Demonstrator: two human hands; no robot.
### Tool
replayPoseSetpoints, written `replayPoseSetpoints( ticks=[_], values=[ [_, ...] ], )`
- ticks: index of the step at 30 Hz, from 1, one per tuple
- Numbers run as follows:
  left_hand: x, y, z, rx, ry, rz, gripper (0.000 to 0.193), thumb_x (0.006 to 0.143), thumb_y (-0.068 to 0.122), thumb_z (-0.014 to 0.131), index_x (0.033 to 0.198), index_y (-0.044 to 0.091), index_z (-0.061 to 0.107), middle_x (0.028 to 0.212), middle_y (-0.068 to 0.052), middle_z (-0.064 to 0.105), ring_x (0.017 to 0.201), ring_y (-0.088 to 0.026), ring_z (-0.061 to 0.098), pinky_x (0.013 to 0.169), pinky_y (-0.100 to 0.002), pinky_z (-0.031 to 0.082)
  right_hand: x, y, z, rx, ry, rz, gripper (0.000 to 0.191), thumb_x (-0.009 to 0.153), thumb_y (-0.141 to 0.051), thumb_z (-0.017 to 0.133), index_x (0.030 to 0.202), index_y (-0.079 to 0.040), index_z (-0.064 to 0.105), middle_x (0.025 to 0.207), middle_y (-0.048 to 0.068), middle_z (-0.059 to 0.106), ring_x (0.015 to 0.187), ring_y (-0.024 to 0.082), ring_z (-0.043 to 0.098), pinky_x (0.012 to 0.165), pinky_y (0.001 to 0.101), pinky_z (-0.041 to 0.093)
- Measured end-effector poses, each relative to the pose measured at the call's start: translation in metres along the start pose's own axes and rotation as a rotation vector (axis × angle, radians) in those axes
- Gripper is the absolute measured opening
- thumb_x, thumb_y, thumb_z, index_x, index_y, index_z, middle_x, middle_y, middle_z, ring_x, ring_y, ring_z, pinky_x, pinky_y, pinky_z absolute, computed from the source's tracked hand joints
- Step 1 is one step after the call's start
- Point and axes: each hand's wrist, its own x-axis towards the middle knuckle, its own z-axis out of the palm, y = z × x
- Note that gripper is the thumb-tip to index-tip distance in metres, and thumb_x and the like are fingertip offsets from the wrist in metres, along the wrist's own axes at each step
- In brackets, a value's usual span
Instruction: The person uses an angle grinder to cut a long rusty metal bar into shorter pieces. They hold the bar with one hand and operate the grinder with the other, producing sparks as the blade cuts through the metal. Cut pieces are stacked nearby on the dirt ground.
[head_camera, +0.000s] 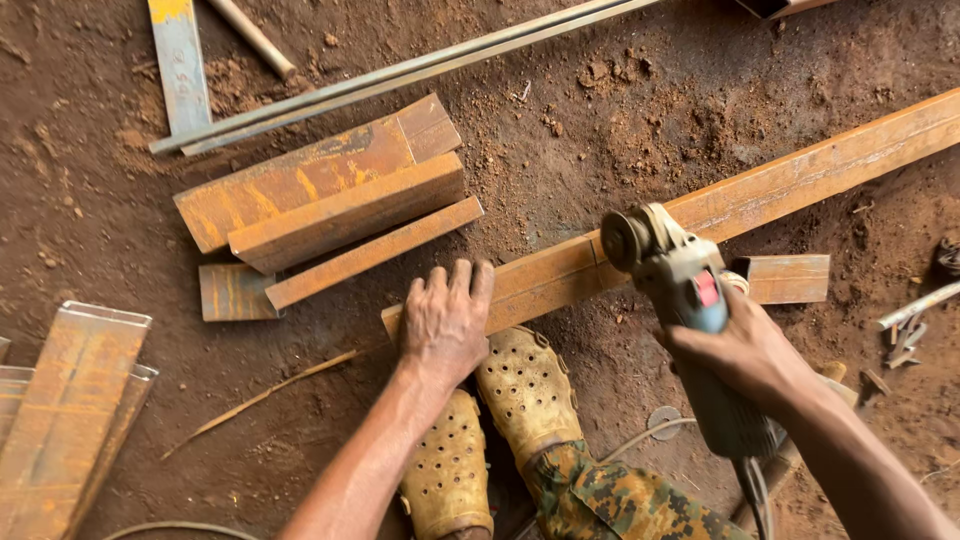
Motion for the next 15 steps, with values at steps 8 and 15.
replayPoseSetpoints(
  ticks=[8,15],
  values=[
    [0.001,0.002,0.004,-0.064,0.088,0.001,0.080,0.057,0.008,0.081,0.131,-0.001,0.052,0.109,-0.023,0.063,0.085,-0.030,0.064,0.071,-0.045,0.058,-0.016,0.040,0.004,-0.093,-0.006,-0.007,0.075,0.070,-0.039,0.084,0.134,-0.012,0.054,0.092,0.016,0.077,0.073,0.025,0.074,0.070,0.0423,0.064],
    [0.002,0.004,0.003,-0.055,-0.014,-0.028,0.073,0.067,0.004,0.080,0.134,0.000,0.052,0.108,-0.020,0.063,0.087,-0.029,0.064,0.072,-0.042,0.058,-0.007,0.046,0.012,-0.172,0.031,-0.126,0.080,0.070,-0.039,0.084,0.137,-0.010,0.052,0.101,0.013,0.075,0.081,0.024,0.075,0.075,0.0419,0.063]
  ],
)
